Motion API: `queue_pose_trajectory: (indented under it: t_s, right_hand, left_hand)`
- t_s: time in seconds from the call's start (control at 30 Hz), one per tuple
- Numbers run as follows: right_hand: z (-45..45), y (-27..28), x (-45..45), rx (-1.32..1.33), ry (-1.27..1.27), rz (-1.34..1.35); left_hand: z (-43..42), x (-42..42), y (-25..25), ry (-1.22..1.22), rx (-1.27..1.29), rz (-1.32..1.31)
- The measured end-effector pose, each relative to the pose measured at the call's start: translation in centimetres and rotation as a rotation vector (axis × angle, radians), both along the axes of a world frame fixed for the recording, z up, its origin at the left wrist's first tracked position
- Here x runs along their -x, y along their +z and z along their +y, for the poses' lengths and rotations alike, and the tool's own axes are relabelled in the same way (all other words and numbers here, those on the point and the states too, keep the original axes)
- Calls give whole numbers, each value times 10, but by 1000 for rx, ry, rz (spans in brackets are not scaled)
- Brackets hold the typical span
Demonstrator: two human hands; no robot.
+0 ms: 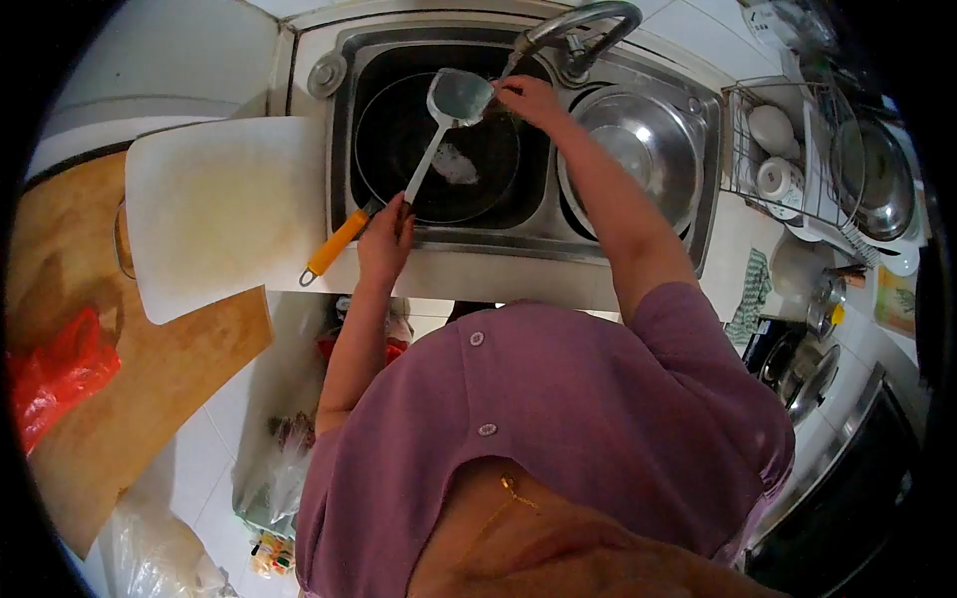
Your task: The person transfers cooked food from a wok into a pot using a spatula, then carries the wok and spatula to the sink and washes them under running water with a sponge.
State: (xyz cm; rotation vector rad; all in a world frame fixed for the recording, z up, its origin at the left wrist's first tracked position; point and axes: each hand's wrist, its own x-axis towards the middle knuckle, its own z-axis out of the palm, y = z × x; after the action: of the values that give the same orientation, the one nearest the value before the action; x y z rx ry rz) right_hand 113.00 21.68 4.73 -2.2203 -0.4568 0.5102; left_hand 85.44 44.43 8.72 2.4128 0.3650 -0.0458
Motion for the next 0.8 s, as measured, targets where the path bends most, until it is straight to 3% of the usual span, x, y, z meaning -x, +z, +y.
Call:
queue_pose_trajectory:
  t_s: [0.07,0.13,0.23,0.3,0.33,0.4,0.43,0.5,0.6,0.63,0.7,0.8]
  right_hand:
    - [-6,-2,1,-6,-50,67]
    - [-5,-10,3,-146,-495,12]
    - [16,15,38,-121,-447,-141]
    - [42,-3,62,-183,-141,-695]
    - [49,4,65,-183,-142,-696]
    - [57,16,63,92,54,-907]
    - [57,8,53,90,53,-905]
    - [58,-6,24,58,-2,-343]
    - [51,-5,17,104,-207,-228]
    - [53,-5,23,104,-207,-230]
    - [57,-6,44,-13,-73,-661]
    - [63,-2,50,-187,66,-824]
  left_hand:
    - [1,-2,5,3,-65,45]
    - [1,-7,9,9,-130,87]
    - [-3,-14,10,32,-61,145]
    - [-11,-19,12,-16,-10,190]
    - [-18,-20,14,-17,-10,189]
    - [-30,-21,19,-66,-95,135]
    - [-32,-20,22,-67,-97,137]
    - [-33,-18,28,-66,-89,232]
    - [-29,-12,23,-76,-95,176]
    - [-27,-13,20,-76,-95,173]
    - [-24,-16,16,-92,-155,140]
    - [-21,-17,19,-80,-193,153]
